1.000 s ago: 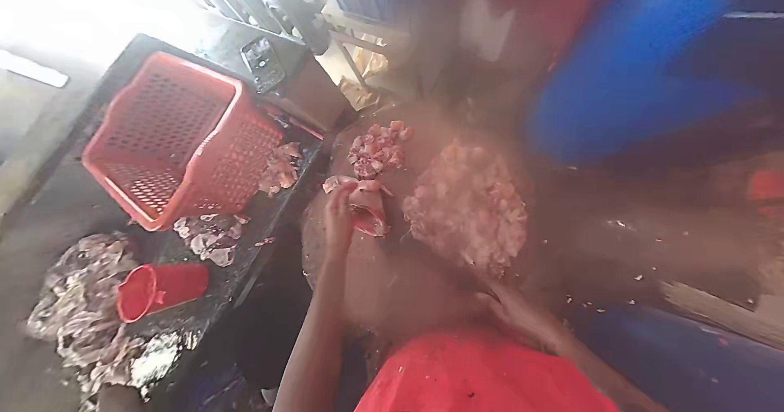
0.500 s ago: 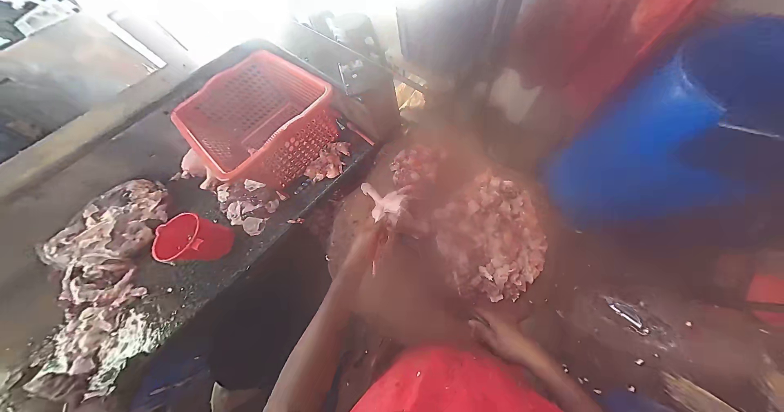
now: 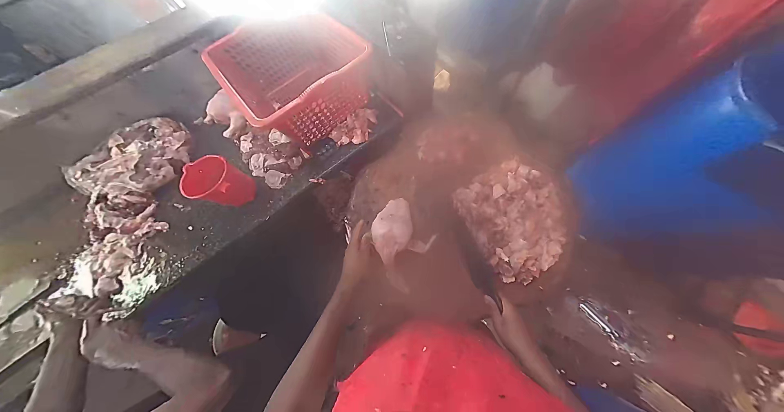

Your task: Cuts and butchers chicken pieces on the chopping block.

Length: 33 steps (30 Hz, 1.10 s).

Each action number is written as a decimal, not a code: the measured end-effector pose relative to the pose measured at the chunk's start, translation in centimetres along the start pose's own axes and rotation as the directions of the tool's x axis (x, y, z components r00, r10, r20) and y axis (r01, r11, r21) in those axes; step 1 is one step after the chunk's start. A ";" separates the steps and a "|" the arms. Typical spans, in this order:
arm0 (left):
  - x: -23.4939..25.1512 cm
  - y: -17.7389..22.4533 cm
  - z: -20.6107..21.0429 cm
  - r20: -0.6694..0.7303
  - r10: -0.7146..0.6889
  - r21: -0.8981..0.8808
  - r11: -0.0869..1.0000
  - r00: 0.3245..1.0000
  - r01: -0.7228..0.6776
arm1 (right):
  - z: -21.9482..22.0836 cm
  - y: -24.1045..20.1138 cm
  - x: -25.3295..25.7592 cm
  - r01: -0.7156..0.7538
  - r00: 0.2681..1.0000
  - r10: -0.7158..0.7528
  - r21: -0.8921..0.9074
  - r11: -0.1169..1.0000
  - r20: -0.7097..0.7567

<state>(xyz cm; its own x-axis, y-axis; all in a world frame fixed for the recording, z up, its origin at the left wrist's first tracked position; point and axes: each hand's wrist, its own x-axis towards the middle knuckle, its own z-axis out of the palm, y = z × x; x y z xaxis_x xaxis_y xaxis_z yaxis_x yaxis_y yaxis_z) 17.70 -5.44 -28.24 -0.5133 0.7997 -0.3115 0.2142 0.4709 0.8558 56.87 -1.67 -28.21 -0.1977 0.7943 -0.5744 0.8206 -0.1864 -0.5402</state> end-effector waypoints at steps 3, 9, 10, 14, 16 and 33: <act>-0.9 0.7 1.8 0.048 0.115 0.191 0.974 0.992 -0.122 | 0.3 -0.8 -0.4 -0.004 1.000 0.004 -0.065 0.998 0.004; -0.5 1.1 3.5 0.052 -0.046 0.472 0.881 0.998 0.016 | 0.2 -1.9 0.2 -0.037 0.992 0.031 0.051 0.998 0.126; -0.6 2.0 3.3 0.053 -0.059 0.417 0.908 0.997 0.031 | 0.2 -2.5 0.3 -0.038 0.992 0.026 0.097 0.995 0.122; -1.4 6.8 4.5 0.014 -0.040 0.400 0.916 0.999 0.031 | -1.8 -7.0 -0.3 0.174 0.982 -0.187 0.357 0.918 0.003; -1.0 7.4 6.1 0.066 -0.112 0.508 0.859 0.991 0.063 | -4.9 -11.3 -2.2 0.404 0.904 -0.417 0.494 0.770 -0.090; -0.3 7.6 4.6 0.373 -0.083 0.159 0.987 0.924 0.025 | 0.1 -6.7 -1.8 -0.007 0.957 -0.021 0.092 0.996 0.291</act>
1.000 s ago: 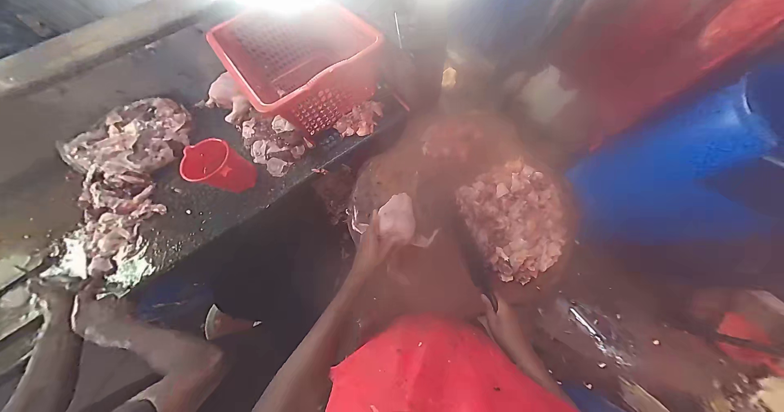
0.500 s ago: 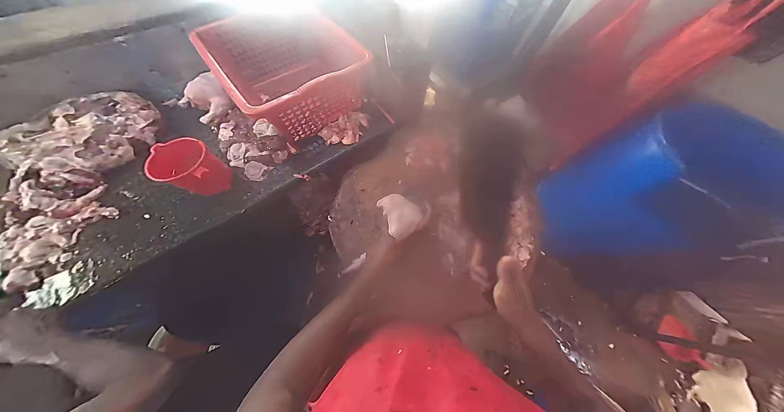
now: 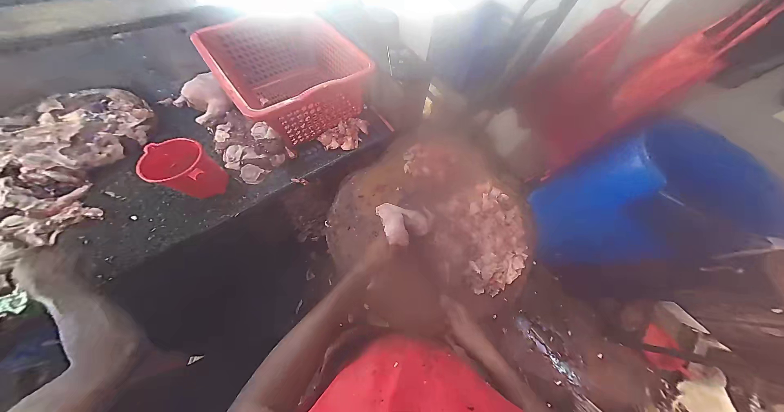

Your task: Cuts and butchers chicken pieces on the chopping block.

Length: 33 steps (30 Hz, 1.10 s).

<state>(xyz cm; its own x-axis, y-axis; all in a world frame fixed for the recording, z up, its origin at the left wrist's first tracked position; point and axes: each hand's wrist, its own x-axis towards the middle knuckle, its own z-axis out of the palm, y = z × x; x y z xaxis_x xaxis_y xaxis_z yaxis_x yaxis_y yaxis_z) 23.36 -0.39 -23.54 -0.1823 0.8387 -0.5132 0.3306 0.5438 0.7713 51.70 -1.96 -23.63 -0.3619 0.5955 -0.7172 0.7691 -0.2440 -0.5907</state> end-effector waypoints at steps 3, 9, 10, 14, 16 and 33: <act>-2.3 0.4 -2.9 0.087 0.004 -0.385 0.922 0.996 0.030 | -0.9 -0.8 -1.5 0.159 0.987 -0.157 0.046 0.986 -0.041; -2.6 -5.2 -2.9 0.312 -0.200 -0.592 0.724 0.929 0.355 | 0.3 -6.9 -2.9 0.245 0.964 -0.257 -0.151 0.958 -0.064; -2.0 -6.7 -2.0 0.261 -0.250 -0.525 0.774 0.932 0.354 | 0.4 -8.8 -3.2 0.143 0.989 -0.147 -0.153 0.978 -0.017; -1.5 -8.5 -1.6 0.168 -0.228 -0.352 0.895 0.959 0.274 | 0.2 -4.6 1.3 0.318 0.948 -0.317 0.072 0.945 -0.016; -1.6 -9.0 -1.9 0.170 -0.196 -0.352 0.903 0.966 0.245 | -0.7 -6.9 -0.4 0.500 0.866 -0.490 0.225 0.836 -0.099; -10.5 -15.5 1.3 0.212 -0.146 -0.320 0.924 0.966 0.210 | -1.1 -6.3 0.8 0.482 0.876 -0.482 -0.028 0.876 0.001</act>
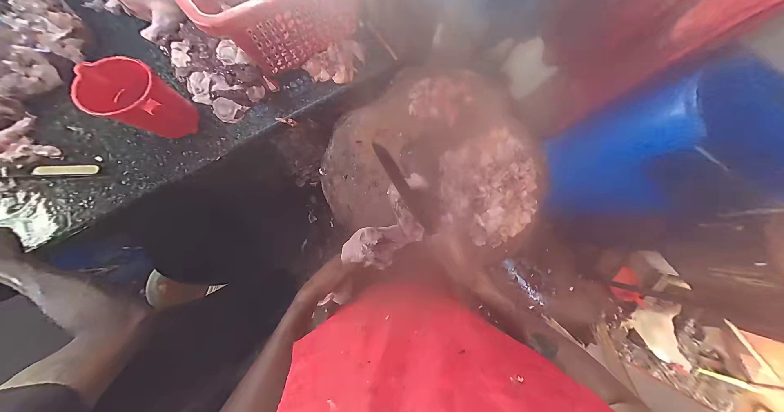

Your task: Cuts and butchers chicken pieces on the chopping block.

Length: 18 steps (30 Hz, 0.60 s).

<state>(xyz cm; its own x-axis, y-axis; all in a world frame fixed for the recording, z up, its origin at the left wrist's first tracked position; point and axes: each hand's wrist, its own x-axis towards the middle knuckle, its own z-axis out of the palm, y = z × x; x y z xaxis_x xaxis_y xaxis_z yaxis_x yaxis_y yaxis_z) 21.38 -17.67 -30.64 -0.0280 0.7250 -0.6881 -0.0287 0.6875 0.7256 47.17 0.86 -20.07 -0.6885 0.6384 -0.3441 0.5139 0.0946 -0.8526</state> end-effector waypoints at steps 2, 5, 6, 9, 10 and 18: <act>-0.6 -1.0 1.1 -0.030 -0.017 -0.134 0.991 0.999 0.012 | 0.8 1.2 -0.7 0.099 0.993 -0.097 0.035 0.994 -0.062; -1.1 0.0 1.1 -0.015 -0.023 -0.254 0.967 1.000 0.018 | 2.0 4.7 -1.6 -0.122 0.985 0.129 -0.069 0.990 0.110; -1.6 1.2 0.7 -0.007 -0.006 -0.315 0.949 1.000 0.004 | 2.2 6.0 -1.5 -0.242 0.945 0.263 -0.123 0.962 0.196; -4.3 5.6 -2.4 0.024 0.133 -0.476 0.873 0.991 -0.106 | 2.6 7.7 -1.4 -0.340 0.883 0.385 -0.199 0.919 0.268; -4.9 7.5 -3.7 0.019 0.200 -0.462 0.871 0.980 -0.169 | 2.7 7.8 -1.6 -0.347 0.880 0.394 -0.207 0.915 0.264; 4.4 26.2 -3.5 -0.234 0.450 0.822 0.565 0.862 -0.072 | 1.7 7.3 -0.8 -0.207 0.836 0.420 -0.505 0.838 0.354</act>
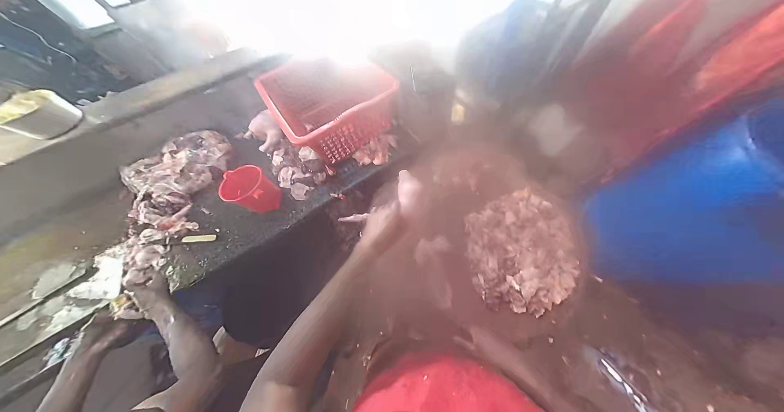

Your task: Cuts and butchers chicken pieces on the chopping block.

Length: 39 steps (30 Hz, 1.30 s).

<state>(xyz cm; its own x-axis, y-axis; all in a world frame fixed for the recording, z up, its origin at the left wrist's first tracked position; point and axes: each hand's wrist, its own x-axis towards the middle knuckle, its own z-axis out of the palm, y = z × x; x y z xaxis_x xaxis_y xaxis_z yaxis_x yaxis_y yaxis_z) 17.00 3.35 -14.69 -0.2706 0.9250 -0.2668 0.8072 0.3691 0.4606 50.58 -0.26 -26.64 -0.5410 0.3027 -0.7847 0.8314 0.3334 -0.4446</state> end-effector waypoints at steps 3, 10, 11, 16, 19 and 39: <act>2.0 3.0 3.8 0.050 0.137 -0.027 0.990 0.989 -0.135 | -4.8 -5.8 -4.1 0.029 0.995 -0.032 -0.033 0.999 -0.090; 2.4 3.9 12.8 0.305 0.076 0.070 0.992 0.949 -0.102 | -6.8 -9.0 -6.3 0.412 0.799 -0.414 -0.103 0.905 -0.436; 2.1 4.2 11.8 0.292 0.090 0.041 0.993 0.952 -0.106 | -7.1 -9.5 -6.8 0.404 0.796 -0.381 -0.056 0.913 -0.471; -5.3 3.8 4.3 -0.058 0.238 -0.312 0.918 0.969 -0.244 | -6.4 -6.8 -6.3 0.317 0.902 -0.187 0.302 0.899 -0.389; -7.8 -0.1 4.2 -0.254 0.176 -0.518 0.806 0.951 -0.288 | -3.9 -2.3 -4.4 0.035 0.978 0.093 0.588 0.808 -0.186; -10.0 -10.0 13.3 -0.013 -0.361 -0.462 0.829 0.932 0.315 | -1.0 -9.7 1.8 0.386 0.822 -0.313 0.063 0.920 -0.475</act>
<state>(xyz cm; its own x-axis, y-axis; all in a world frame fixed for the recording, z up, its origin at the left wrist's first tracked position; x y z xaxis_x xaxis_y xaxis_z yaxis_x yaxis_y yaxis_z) 18.62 -10.81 -27.83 -0.5509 0.7304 -0.4037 0.3421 0.6389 0.6890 41.44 -2.02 -23.31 -0.7654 0.5689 -0.3010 0.5640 0.3675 -0.7395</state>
